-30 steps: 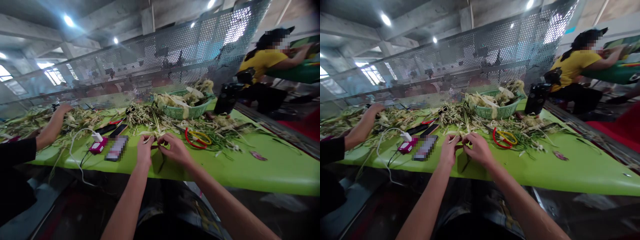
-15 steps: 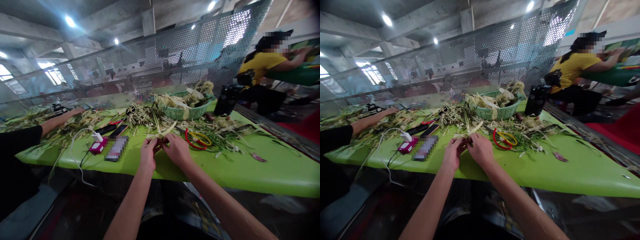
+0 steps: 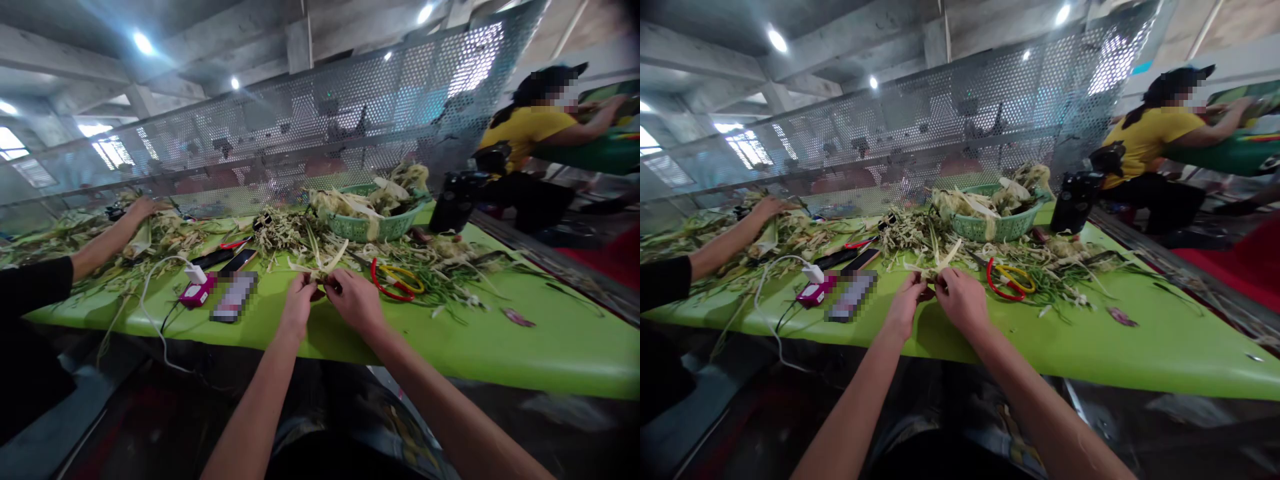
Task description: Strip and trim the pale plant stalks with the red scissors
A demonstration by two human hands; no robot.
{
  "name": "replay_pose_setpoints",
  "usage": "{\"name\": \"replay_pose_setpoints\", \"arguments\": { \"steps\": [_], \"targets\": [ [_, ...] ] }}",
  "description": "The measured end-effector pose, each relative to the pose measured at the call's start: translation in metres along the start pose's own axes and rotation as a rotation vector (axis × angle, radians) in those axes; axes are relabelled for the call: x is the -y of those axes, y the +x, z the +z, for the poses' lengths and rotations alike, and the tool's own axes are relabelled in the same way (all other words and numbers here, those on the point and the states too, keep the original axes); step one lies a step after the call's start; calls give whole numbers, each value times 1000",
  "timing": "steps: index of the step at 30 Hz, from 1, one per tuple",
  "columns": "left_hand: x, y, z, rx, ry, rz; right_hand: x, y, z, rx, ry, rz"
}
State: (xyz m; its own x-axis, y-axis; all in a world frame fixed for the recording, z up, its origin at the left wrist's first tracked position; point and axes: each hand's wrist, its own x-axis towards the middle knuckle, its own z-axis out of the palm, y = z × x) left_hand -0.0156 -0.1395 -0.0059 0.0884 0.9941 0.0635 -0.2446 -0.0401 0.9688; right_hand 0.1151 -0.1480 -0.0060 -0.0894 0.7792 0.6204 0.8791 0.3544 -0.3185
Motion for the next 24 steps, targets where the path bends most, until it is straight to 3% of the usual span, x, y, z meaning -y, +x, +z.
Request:
{"name": "replay_pose_setpoints", "arguments": {
  "steps": [5, 10, 18, 24],
  "targets": [
    [0, 2, -4, 21, 185, 87, 0, 1, -2, 90, 225, 79],
    [-4, 4, -5, 113, 124, 157, -4, 2, -1, 118, 463, 96],
    [-1, 9, -13, -26, 233, 173, -7, 1, 1, 131, 475, 88],
    [-6, 11, -27, -64, 238, 138, -11, 1, 3, 240, 576, 90]
  ]
}}
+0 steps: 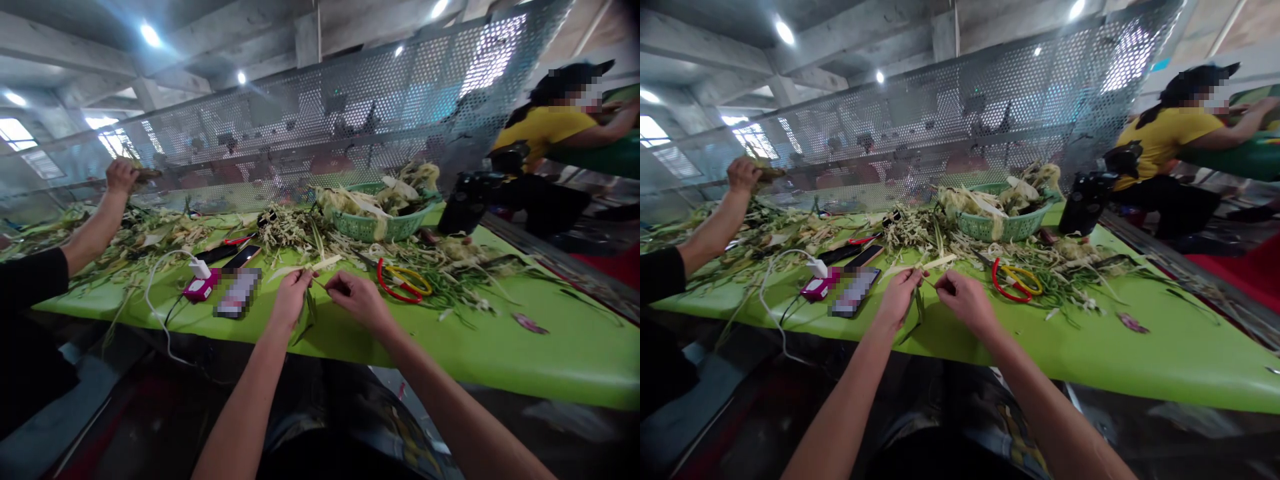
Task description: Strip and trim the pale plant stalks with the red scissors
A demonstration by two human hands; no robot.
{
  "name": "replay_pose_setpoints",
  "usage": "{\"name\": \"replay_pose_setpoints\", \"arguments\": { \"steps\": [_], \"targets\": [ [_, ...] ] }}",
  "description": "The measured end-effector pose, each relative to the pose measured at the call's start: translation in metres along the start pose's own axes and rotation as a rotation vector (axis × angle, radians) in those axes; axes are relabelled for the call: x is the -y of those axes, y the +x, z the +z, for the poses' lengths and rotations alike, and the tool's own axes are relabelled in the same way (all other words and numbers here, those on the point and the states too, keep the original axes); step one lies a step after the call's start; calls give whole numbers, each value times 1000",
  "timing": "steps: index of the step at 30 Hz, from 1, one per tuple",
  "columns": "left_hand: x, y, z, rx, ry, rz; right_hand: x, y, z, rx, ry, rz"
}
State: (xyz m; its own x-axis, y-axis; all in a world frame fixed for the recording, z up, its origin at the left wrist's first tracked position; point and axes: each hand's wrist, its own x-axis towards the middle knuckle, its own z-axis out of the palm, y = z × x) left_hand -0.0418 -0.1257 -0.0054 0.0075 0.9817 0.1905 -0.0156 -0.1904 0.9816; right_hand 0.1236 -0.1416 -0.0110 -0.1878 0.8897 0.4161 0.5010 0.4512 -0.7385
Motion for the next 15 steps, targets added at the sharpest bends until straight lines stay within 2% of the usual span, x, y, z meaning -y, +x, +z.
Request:
{"name": "replay_pose_setpoints", "arguments": {
  "steps": [3, 6, 10, 12, 15],
  "targets": [
    [-3, -2, -5, 54, -91, -68, 0, 3, -1, 59, 163, 53],
    [-5, -6, -4, 189, -245, -142, 2, 7, -2, 77, 398, 159],
    [-4, -12, 6, 300, -334, -182, 2, 9, -1, -90, 654, 286],
    [-3, -14, 13, 298, -321, -186, 1, 9, -1, -161, 683, 288],
    [-1, -15, 21, 253, -309, -134, 0, 9, -1, -199, 688, 264]
  ]
}}
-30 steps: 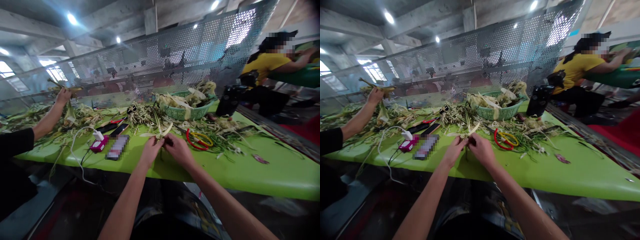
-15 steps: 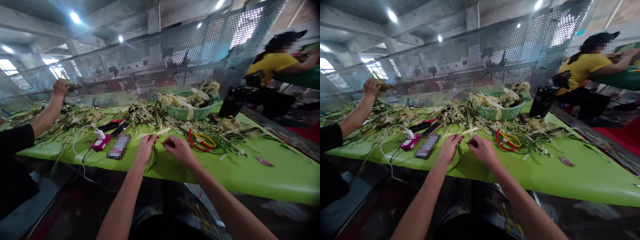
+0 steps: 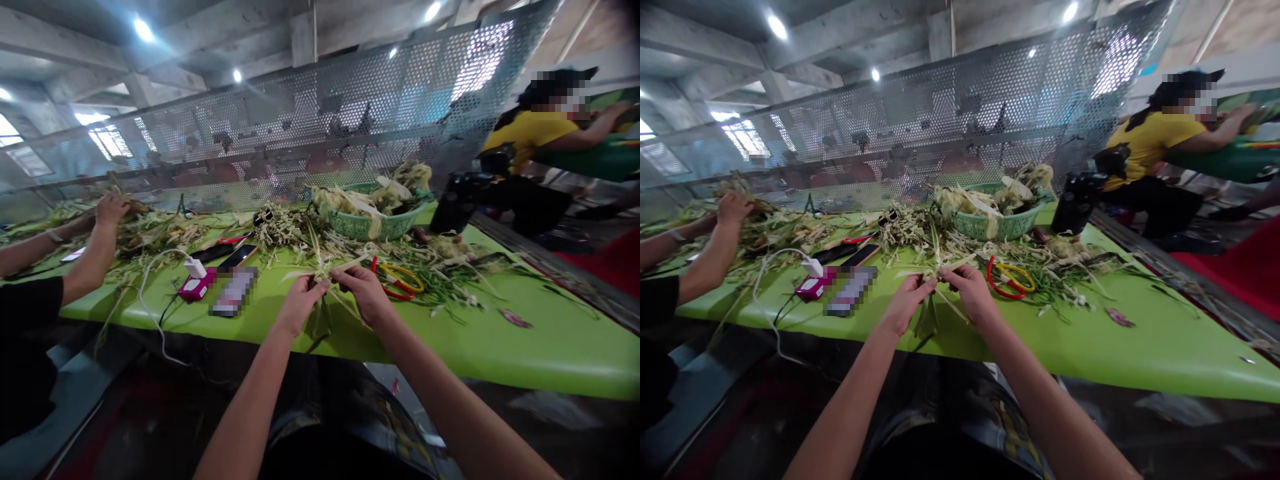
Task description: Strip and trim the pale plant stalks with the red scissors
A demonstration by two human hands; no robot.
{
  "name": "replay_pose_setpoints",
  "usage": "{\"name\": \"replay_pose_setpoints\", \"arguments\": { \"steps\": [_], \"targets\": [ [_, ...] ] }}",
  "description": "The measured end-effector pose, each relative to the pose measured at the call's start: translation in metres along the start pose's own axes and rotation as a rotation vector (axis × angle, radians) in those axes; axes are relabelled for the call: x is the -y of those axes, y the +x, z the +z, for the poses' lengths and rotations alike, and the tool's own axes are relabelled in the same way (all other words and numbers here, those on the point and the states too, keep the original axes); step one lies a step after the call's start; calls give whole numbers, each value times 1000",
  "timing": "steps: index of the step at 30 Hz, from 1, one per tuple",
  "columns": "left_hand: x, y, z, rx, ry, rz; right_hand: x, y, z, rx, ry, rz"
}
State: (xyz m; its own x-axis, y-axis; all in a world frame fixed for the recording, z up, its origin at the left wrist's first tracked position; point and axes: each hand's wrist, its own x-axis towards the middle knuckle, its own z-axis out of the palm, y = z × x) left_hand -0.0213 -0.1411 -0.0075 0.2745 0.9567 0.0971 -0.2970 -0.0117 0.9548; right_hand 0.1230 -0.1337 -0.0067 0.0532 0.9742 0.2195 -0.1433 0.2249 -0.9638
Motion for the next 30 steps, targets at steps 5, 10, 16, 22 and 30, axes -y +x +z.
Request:
{"name": "replay_pose_setpoints", "arguments": {
  "steps": [5, 10, 16, 22, 30],
  "targets": [
    [1, -1, 7, -27, -48, 54, 0, 0, 0, -36, -28, -14],
    [2, -4, 9, -42, -140, 7, 1, 1, -2, -107, 7, 8],
    [5, -1, -13, -36, 106, 73, 9, -2, -9, 115, -72, 98],
    [5, -2, -20, 60, 397, 98, 10, 1, -3, 123, -283, -210],
    [-2, -1, -16, 136, 476, 43, 1, 10, -1, 215, -335, -159]
  ]
}}
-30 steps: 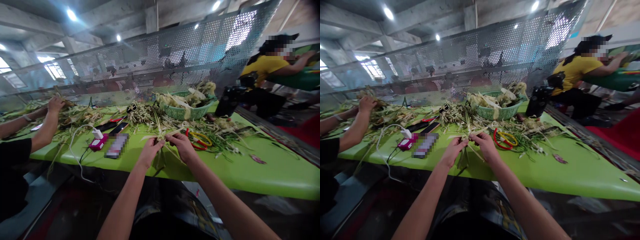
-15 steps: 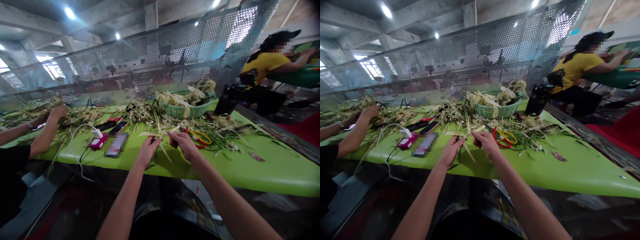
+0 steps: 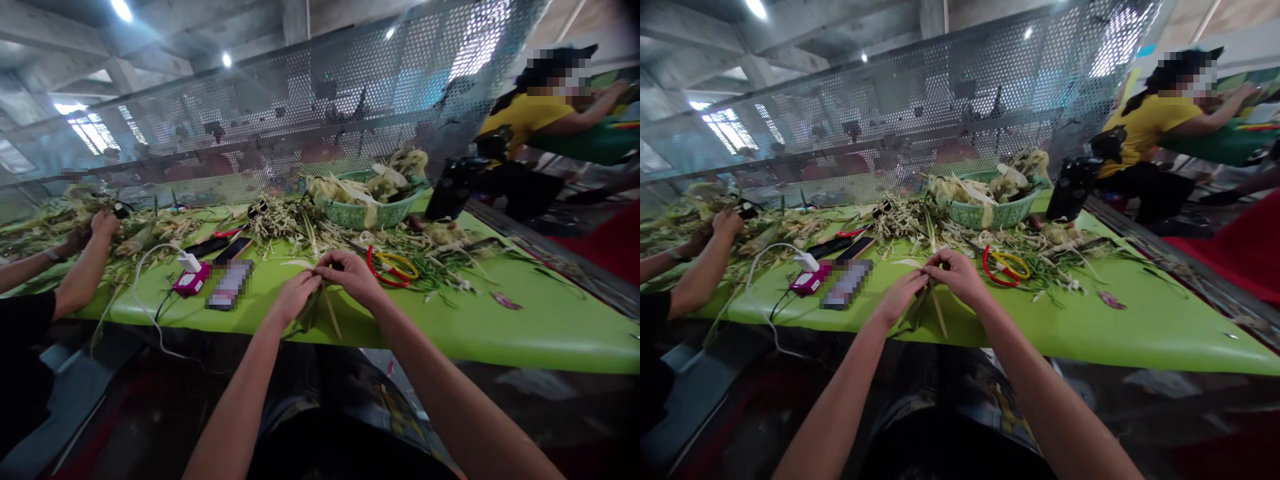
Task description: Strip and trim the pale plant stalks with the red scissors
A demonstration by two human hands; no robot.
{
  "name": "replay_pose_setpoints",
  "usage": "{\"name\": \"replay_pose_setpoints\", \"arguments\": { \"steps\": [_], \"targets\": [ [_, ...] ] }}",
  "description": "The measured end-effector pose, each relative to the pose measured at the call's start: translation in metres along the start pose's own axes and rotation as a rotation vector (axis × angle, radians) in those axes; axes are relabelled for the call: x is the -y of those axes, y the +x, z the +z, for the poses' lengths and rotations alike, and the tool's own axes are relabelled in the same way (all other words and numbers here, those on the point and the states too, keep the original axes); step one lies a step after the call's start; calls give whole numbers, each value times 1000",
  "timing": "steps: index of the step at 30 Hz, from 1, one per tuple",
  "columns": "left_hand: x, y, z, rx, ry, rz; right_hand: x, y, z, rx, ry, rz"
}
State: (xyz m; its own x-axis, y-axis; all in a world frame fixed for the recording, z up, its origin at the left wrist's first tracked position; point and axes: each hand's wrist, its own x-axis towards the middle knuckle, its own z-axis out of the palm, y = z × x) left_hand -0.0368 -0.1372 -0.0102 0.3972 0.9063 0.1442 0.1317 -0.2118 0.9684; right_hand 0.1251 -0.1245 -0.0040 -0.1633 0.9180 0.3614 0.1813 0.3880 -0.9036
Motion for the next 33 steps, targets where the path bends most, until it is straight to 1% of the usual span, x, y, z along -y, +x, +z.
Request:
{"name": "replay_pose_setpoints", "arguments": {
  "steps": [3, 5, 9, 10, 12, 15, 16, 17, 18, 20, 21, 23, 25, 27, 30, 33],
  "targets": [
    [0, 2, 1, 31, 35, 38, 2, 0, 2, 16, 116, 33],
    [0, 2, 2, 44, 90, 68, 4, -1, 3, 12, 146, 20],
    [3, 1, 4, 54, 174, 73, 7, -2, 6, -54, 48, -62],
    [4, 1, 4, 37, 162, 76, 9, -2, 6, -71, 2, -81],
    [6, 2, 4, -42, 75, 56, 12, -3, 5, -140, -125, -149],
    [10, 5, 6, -179, -159, -27, 17, -8, 1, -306, -282, -259],
    [11, 5, 6, -203, -233, -43, 18, -11, 0, -321, -314, -265],
    [11, 6, 7, -216, -294, -46, 18, -12, -1, -299, -344, -253],
    [11, 7, 7, -221, -339, -40, 17, -14, -2, -247, -371, -223],
    [11, 7, 8, -222, -384, -20, 13, -15, -2, -111, -401, -138],
    [10, 7, 7, -223, -377, -13, 10, -15, -1, -56, -391, -94],
    [10, 7, 5, -246, -307, -7, 5, -12, 1, 6, -317, -24],
    [10, 6, 2, -270, -197, -7, 1, -10, 2, 22, -229, 9],
    [11, 6, -3, -268, -113, -5, 0, -9, 3, 4, -191, 7],
    [12, 6, -8, -237, -88, -18, 3, -10, 3, -44, -226, -40],
    [12, 6, -11, -220, -90, -42, 5, -12, 4, -54, -245, -63]
  ]
}}
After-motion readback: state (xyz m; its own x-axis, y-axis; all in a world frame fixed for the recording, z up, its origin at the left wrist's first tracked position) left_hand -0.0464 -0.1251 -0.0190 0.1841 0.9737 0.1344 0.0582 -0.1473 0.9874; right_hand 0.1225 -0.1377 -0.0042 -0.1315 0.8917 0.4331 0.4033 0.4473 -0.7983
